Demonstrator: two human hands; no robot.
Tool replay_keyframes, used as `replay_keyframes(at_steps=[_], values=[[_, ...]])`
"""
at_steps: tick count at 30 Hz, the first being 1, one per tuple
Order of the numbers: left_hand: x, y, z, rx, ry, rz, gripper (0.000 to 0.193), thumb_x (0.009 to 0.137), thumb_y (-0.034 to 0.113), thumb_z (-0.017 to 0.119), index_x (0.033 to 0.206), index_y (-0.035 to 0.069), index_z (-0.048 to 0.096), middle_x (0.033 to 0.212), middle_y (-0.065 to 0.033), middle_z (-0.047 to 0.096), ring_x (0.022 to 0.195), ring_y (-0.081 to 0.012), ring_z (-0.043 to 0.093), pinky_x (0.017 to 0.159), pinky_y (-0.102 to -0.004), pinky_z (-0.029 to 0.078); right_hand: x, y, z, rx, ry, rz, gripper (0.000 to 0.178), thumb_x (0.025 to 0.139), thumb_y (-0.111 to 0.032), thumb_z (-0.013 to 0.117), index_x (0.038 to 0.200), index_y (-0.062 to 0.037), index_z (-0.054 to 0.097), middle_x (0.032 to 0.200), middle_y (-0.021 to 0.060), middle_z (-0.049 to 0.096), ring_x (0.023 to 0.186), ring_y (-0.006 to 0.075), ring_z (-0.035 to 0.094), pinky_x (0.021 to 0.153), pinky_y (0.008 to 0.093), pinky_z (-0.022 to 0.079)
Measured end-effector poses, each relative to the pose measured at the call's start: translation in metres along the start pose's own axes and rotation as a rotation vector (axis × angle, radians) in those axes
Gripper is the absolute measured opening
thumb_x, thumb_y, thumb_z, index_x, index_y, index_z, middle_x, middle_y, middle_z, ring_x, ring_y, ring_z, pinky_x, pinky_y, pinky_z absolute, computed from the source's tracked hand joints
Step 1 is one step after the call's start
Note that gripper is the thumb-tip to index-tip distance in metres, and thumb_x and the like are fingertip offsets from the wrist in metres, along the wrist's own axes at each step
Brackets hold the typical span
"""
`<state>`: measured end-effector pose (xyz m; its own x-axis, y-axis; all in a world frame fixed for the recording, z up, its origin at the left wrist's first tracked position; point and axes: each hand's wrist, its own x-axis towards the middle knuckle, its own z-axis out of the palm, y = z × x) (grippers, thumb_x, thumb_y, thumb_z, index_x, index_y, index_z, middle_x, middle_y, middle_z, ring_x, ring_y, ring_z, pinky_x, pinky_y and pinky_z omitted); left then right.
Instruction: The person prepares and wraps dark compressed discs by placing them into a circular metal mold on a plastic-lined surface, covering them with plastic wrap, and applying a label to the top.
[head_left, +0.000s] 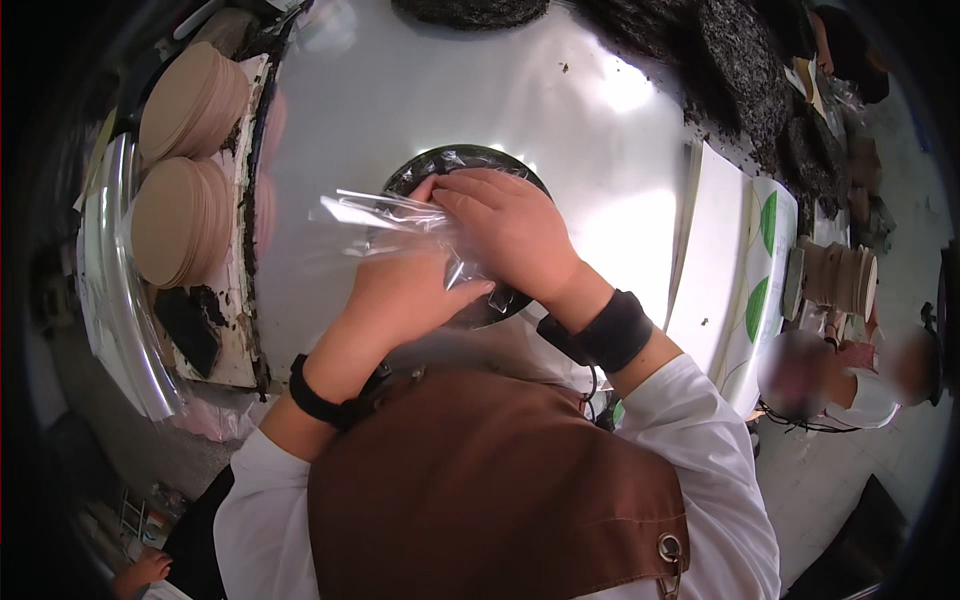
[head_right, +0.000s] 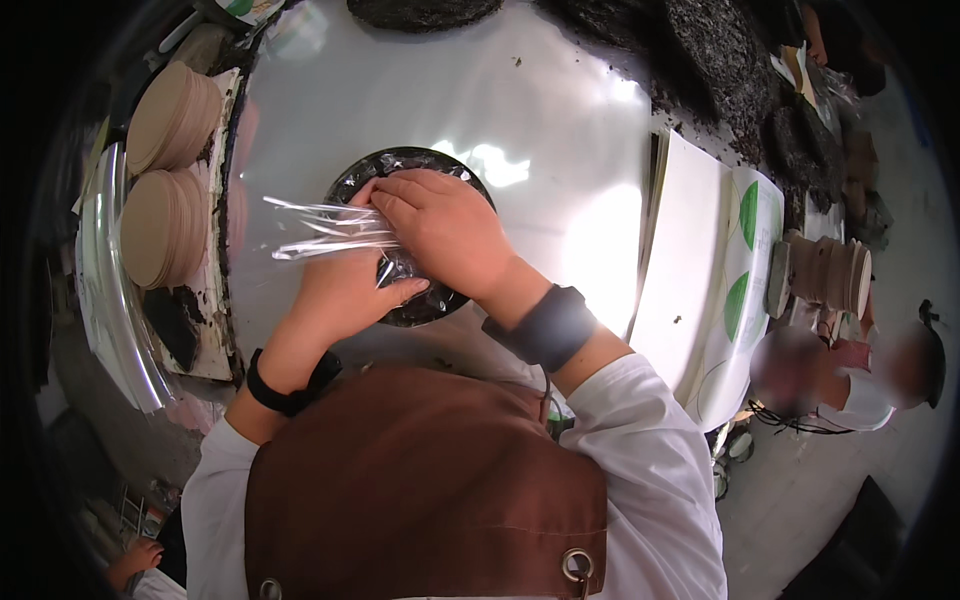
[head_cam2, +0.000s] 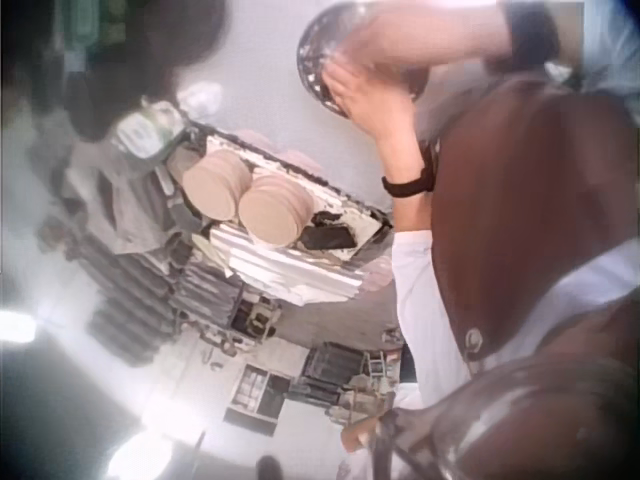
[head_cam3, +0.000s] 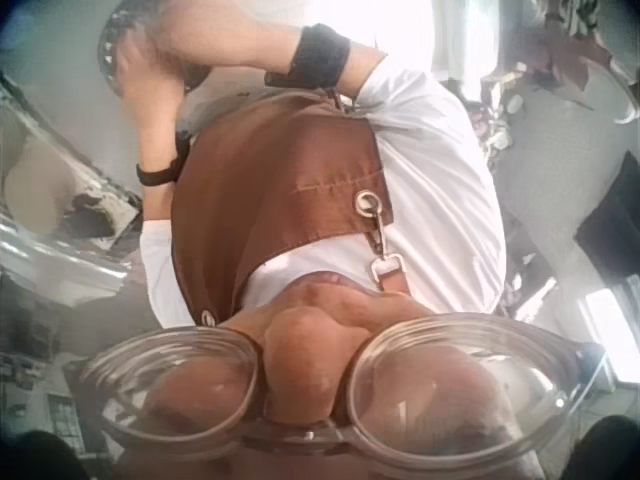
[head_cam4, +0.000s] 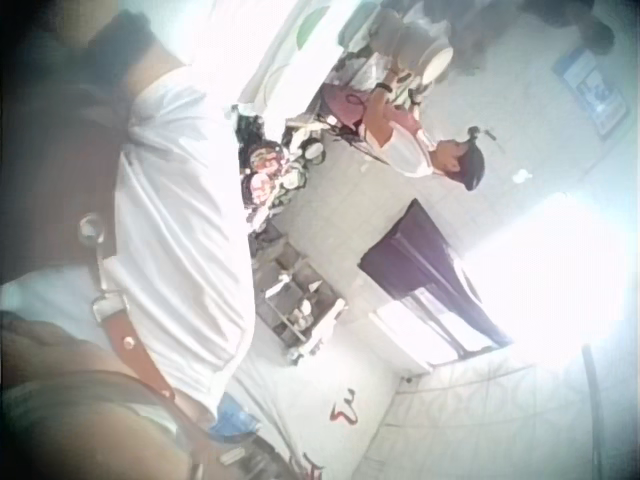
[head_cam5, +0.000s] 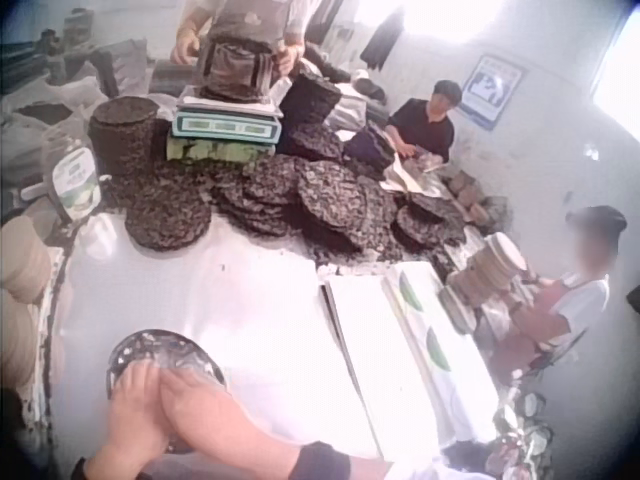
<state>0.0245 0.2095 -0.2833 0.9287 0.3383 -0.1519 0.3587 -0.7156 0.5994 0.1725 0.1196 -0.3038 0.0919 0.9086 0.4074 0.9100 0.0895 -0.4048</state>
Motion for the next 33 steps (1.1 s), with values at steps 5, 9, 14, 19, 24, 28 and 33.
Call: replay_keyframes(at_steps=[5,9,14,19,24,28,33], values=[[0.011,0.000,0.012,-0.621,0.841,0.033,0.037,0.084,0.012,0.069,0.115,-0.002,0.058,0.118,-0.0188,0.059,0.113,-0.0339,0.056,0.090,-0.0339,0.052,0.002,-0.002,0.012,-0.229,-0.197,0.034,0.035,0.078,-0.015,0.059,0.110,-0.0011,0.064,0.122,0.0110,0.060,0.115,0.0259,0.055,0.100,0.0368,0.043],[0.008,-0.009,0.017,-0.124,0.474,-0.022,0.026,0.082,-0.001,0.057,0.108,-0.001,0.057,0.108,-0.0140,0.061,0.104,-0.0318,0.058,0.082,-0.0382,0.052,0.006,-0.006,0.006,0.176,-0.075,0.245,0.044,0.076,-0.011,0.063,0.118,-0.0012,0.059,0.123,0.0127,0.059,0.117,0.0300,0.055,0.100,0.0397,0.043],[0.009,0.002,0.016,0.074,0.371,-0.121,0.024,0.082,0.001,0.055,0.106,-0.001,0.057,0.109,-0.0149,0.061,0.106,-0.0326,0.058,0.085,-0.0438,0.051,-0.002,-0.002,0.024,0.179,0.008,0.160,0.038,0.078,-0.010,0.062,0.115,-0.0016,0.062,0.122,0.0114,0.060,0.115,0.0288,0.055,0.098,0.0414,0.044],[0.007,0.004,0.025,0.221,0.389,0.104,0.055,0.087,0.011,0.055,0.138,-0.002,0.041,0.136,-0.0171,0.050,0.127,-0.0348,0.048,0.107,-0.0431,0.039,0.001,-0.001,0.012,-0.094,-0.165,0.149,0.026,0.081,-0.016,0.058,0.100,-0.0021,0.068,0.113,0.0096,0.063,0.109,0.0268,0.055,0.094,0.0363,0.044],[0.009,-0.015,0.036,0.397,0.209,0.020,0.057,0.090,0.017,0.058,0.140,-0.003,0.039,0.141,-0.0171,0.045,0.133,-0.0343,0.041,0.109,-0.0434,0.036,-0.022,-0.034,-0.029,-0.094,-0.172,0.179,0.024,0.084,-0.010,0.058,0.104,0.0002,0.068,0.119,0.0112,0.066,0.115,0.0284,0.059,0.097,0.0364,0.049],[0.014,-0.019,0.045,0.526,0.172,0.060,0.061,0.092,0.023,0.059,0.142,-0.002,0.036,0.143,-0.0175,0.042,0.135,-0.0337,0.038,0.111,-0.0430,0.033,-0.058,-0.008,-0.048,-0.058,-0.056,0.261,0.025,0.084,-0.012,0.060,0.106,-0.0013,0.067,0.114,0.0122,0.067,0.106,0.0277,0.063,0.091,0.0356,0.052],[0.005,-0.001,0.033,0.517,0.133,-0.011,0.061,0.094,0.024,0.057,0.143,-0.003,0.033,0.145,-0.0165,0.040,0.136,-0.0328,0.037,0.111,-0.0435,0.033,-0.212,0.059,-0.211,-0.868,-0.246,1.333,0.046,0.089,-0.031,0.065,0.112,0.0084,0.060,0.098,0.0187,0.070,0.086,0.0275,0.069,0.072,0.0396,0.055]])
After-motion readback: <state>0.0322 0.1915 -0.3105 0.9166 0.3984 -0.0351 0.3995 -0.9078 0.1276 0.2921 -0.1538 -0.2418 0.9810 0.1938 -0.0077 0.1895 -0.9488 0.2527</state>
